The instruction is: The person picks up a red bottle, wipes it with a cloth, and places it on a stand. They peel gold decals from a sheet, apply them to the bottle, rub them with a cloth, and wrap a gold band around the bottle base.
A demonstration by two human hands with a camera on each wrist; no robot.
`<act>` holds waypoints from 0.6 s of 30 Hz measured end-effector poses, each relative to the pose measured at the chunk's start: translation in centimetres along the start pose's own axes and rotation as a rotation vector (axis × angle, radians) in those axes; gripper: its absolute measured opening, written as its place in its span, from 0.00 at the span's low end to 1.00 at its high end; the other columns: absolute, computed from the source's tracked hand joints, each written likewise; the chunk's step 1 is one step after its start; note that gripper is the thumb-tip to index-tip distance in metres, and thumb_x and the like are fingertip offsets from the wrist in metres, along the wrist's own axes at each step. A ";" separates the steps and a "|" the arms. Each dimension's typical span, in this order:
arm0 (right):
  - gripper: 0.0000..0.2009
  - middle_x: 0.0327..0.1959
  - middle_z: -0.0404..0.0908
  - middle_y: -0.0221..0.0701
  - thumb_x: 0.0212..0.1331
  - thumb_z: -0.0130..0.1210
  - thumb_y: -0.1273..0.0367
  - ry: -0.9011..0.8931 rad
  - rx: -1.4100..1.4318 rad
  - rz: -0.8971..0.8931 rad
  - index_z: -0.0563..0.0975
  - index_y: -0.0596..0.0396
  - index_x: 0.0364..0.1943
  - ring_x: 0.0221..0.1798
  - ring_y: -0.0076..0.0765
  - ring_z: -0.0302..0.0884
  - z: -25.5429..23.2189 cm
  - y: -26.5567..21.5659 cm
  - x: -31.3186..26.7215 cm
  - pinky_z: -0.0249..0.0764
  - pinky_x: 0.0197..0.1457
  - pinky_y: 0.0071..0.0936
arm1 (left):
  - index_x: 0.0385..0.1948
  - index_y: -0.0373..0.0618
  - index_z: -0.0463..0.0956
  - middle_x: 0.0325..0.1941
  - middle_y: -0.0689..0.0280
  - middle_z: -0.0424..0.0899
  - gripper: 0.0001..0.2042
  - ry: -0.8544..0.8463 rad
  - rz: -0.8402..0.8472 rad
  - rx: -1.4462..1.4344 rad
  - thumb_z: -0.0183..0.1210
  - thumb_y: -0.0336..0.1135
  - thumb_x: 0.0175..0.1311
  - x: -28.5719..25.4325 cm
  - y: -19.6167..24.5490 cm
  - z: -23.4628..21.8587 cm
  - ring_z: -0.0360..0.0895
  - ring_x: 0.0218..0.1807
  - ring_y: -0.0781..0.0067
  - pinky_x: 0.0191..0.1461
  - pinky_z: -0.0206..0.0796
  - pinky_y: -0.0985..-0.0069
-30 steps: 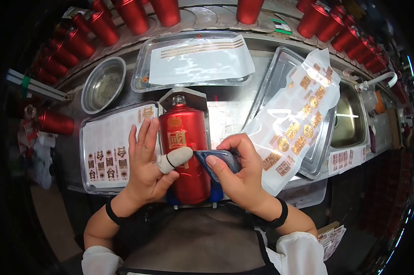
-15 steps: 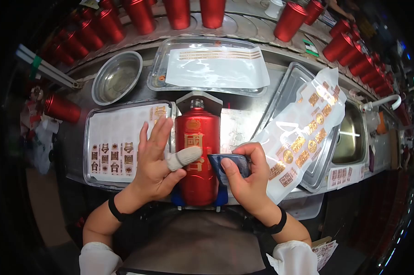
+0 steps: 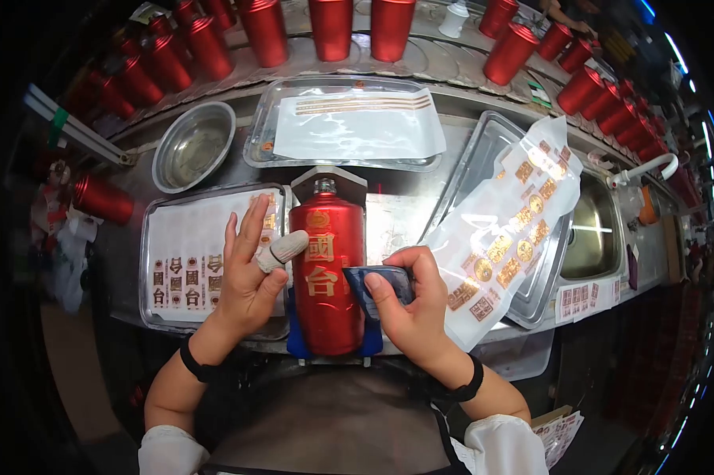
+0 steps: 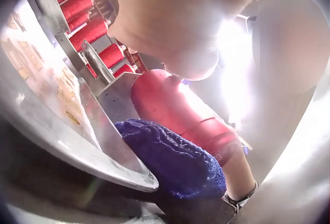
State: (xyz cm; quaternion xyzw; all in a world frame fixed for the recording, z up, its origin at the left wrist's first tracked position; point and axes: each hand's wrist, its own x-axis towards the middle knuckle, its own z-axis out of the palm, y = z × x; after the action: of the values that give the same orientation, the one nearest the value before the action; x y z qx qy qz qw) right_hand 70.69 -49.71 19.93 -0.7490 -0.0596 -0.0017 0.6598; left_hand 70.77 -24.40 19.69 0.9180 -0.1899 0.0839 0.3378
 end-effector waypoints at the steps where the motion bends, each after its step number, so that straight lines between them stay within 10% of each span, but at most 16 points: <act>1: 0.12 0.35 0.74 0.27 0.62 0.63 0.73 -0.003 0.009 0.008 0.70 0.59 0.43 0.34 0.16 0.72 0.1 0.0 0.0 0.70 0.36 0.16 | 0.59 0.52 0.80 0.79 0.47 0.52 0.21 0.002 0.020 0.019 0.47 0.51 0.73 0.2 0.1 -0.2 0.51 0.79 0.46 0.77 0.26 0.42; 14: 0.12 0.37 0.74 0.25 0.63 0.62 0.72 0.039 0.129 0.203 0.70 0.56 0.44 0.37 0.14 0.71 -1.3 -1.7 0.2 0.71 0.39 0.14 | 0.55 0.57 0.83 0.80 0.52 0.54 0.17 -0.006 0.131 0.012 0.52 0.48 0.70 2.8 0.5 0.8 0.46 0.80 0.45 0.77 0.26 0.41; 18: 0.13 0.38 0.74 0.26 0.62 0.61 0.74 0.068 0.179 0.114 0.69 0.57 0.47 0.40 0.14 0.72 -1.5 -2.2 2.1 0.71 0.43 0.14 | 0.52 0.64 0.83 0.80 0.57 0.55 0.15 0.000 0.147 0.003 0.57 0.48 0.66 -1.5 2.1 1.4 0.46 0.79 0.41 0.70 0.28 0.26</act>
State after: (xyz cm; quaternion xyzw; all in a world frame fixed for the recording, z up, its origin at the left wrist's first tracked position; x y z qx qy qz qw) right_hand 72.71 -50.69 22.51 -0.6890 0.0058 0.0159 0.7246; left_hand 68.61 -26.41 19.46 0.9021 -0.2564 0.1089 0.3295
